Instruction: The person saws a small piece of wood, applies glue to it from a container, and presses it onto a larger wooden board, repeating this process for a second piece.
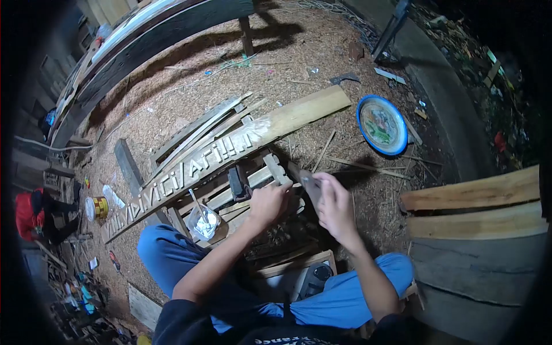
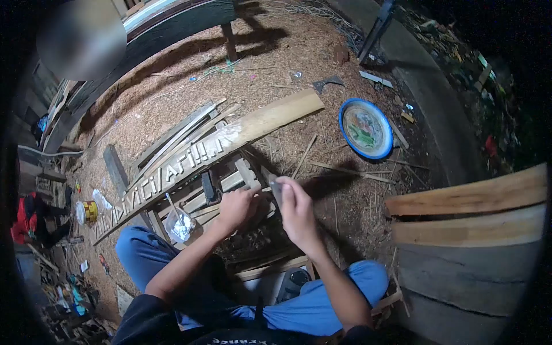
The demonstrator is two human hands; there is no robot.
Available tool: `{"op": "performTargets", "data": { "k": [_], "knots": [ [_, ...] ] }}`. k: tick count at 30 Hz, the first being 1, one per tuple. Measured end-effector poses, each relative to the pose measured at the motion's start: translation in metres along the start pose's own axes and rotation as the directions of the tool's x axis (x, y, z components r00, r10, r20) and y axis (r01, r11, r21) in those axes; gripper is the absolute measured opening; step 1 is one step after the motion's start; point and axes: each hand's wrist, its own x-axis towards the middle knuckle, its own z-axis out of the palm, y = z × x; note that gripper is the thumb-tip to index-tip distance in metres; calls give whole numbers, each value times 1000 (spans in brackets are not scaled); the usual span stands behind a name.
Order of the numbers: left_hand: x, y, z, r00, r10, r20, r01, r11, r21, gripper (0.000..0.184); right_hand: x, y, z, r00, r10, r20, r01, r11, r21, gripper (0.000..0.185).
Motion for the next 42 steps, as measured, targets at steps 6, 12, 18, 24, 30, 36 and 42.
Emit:
{"op": "performTargets", "data": {
  "k": [6,12,18,24,30,36,42],
  "knots": [
    [1,-11,9,986,71,-149,-75,997,-23,15,-14,-112,-28,915,355,193,-377,921,94,35],
    [0,-11,8,987,88,-136,-96,994,-51,17,2,-48,1,995,102,22,-103,995,20,36],
    [-2,-2,0,995,45,-84,-45,999,7,17,-12,-66,-18,958,272,94,-280,956,88,37],
    [0,-11,10,991,19,-130,-23,999,-27,24,-18,-106,-17,965,202,169,-173,970,-169,34],
    [0,-5,-2,1000,10,-23,-11,998,-55,23,1,-18,3,999,15,40,-13,999,-53,36],
    [1,-9,7,995,7,-98,-17,995,-98,21,-15,-92,-20,950,267,164,-269,963,-13,37],
    [2,-15,11,994,29,-103,-39,994,-102,23,-8,-104,-11,922,340,187,-348,938,8,35]
  ]
}}
